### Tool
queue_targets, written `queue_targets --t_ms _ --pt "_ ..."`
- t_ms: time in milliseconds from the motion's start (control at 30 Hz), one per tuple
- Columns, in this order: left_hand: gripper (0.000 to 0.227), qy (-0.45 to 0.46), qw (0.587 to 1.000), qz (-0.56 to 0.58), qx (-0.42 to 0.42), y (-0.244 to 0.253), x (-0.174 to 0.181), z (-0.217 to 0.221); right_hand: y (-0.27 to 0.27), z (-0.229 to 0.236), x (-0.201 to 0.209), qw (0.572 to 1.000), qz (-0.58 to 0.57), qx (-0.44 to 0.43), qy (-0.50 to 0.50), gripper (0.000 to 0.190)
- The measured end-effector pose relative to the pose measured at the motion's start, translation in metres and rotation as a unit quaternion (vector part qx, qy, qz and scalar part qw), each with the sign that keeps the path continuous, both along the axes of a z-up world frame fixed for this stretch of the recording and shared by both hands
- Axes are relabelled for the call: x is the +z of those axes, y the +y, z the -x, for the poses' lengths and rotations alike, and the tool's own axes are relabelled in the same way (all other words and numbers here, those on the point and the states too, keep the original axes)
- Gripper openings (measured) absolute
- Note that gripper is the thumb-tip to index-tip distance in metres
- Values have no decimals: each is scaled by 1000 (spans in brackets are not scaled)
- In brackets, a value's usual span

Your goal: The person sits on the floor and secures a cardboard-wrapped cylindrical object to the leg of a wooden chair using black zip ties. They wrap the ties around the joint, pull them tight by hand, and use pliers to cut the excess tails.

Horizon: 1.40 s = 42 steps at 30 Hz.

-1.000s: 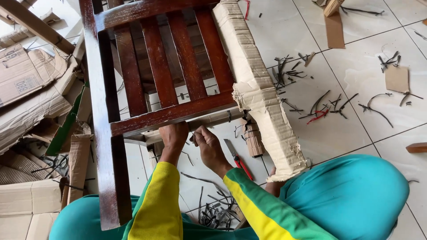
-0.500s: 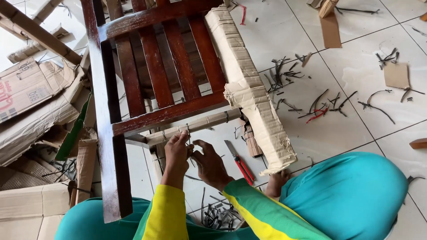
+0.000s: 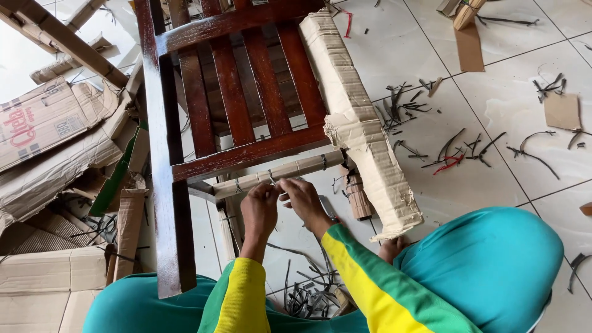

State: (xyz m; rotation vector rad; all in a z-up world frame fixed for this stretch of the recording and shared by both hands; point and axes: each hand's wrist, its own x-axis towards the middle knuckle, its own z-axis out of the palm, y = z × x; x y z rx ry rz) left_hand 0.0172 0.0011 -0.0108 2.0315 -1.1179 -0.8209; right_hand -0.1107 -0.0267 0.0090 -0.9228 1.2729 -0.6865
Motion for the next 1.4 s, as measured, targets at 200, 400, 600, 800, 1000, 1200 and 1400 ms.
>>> queue_targets --t_ms 200,400,600,800,1000,1200,1400 --pt "14 -62 995 11 -76 6 23 8 -5 -14 8 999 -4 -22 -39 17" --pt "14 41 998 30 38 6 35 4 -2 -12 -9 993 92 -40 -64 14" --pt "24 160 977 26 137 1 48 10 1 -9 -9 991 120 43 -37 25" --pt "19 170 977 -11 128 -6 30 10 -1 -5 -21 982 169 76 26 29" --pt "20 237 962 4 137 -7 27 13 -2 0 -20 968 193 118 109 33" --pt "16 280 942 27 182 -6 29 13 5 1 17 948 193 180 178 39" --pt "11 298 926 62 223 -7 38 20 5 1 4 944 204 178 188 53"
